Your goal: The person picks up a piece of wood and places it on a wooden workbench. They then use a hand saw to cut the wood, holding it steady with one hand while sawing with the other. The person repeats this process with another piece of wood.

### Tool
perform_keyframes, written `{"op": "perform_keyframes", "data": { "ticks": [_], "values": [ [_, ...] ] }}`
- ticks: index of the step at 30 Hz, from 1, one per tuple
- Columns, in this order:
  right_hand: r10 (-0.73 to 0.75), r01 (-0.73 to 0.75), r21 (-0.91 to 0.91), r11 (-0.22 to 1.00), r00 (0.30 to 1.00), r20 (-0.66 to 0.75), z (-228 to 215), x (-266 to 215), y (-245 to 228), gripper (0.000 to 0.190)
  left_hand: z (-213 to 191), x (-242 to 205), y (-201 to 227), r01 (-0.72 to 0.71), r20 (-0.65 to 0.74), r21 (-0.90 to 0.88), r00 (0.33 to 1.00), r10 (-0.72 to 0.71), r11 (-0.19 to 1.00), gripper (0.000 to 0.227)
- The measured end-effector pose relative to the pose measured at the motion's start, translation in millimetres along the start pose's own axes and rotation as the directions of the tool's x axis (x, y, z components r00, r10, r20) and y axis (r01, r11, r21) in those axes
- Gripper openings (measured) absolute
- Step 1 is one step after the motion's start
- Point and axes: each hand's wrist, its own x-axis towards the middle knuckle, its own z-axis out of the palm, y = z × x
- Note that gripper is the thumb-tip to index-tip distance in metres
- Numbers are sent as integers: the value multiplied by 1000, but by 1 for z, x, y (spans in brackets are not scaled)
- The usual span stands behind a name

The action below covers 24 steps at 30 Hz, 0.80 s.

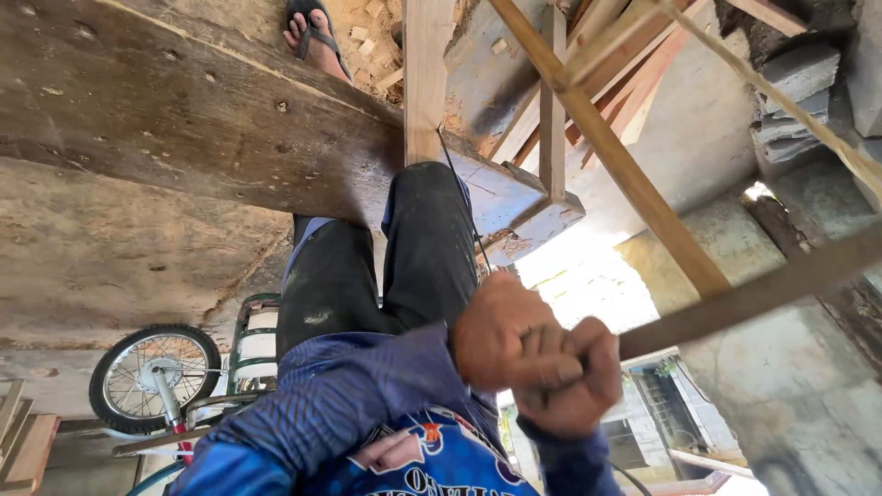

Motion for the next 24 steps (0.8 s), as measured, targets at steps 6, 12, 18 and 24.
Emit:
{"op": "perform_keyframes", "data": {
  "ticks": [6, 12, 18, 24],
  "values": [
    [-194, 60, -417, 907, 938, -287, -53, 80, 42, 38, 5, -4, 2, -28, -28, 57, 999, 30, 998, 47],
    [-271, 348, -907, 236, 920, 283, 5, 4, 10, 38, 3, -2, -4, -22, -84, 127, 996, 32, 992, 49],
    [-351, 442, -837, -324, 765, 540, -53, 74, 38, 27, -33, 22, -73, 115, -32, -19, 993, -115, 993, 48],
    [-294, 462, -848, 259, 874, 386, -5, 10, -1, 31, -11, 14, -16, -52, -112, -34, 993, 48, 998, 47]
  ]
}}
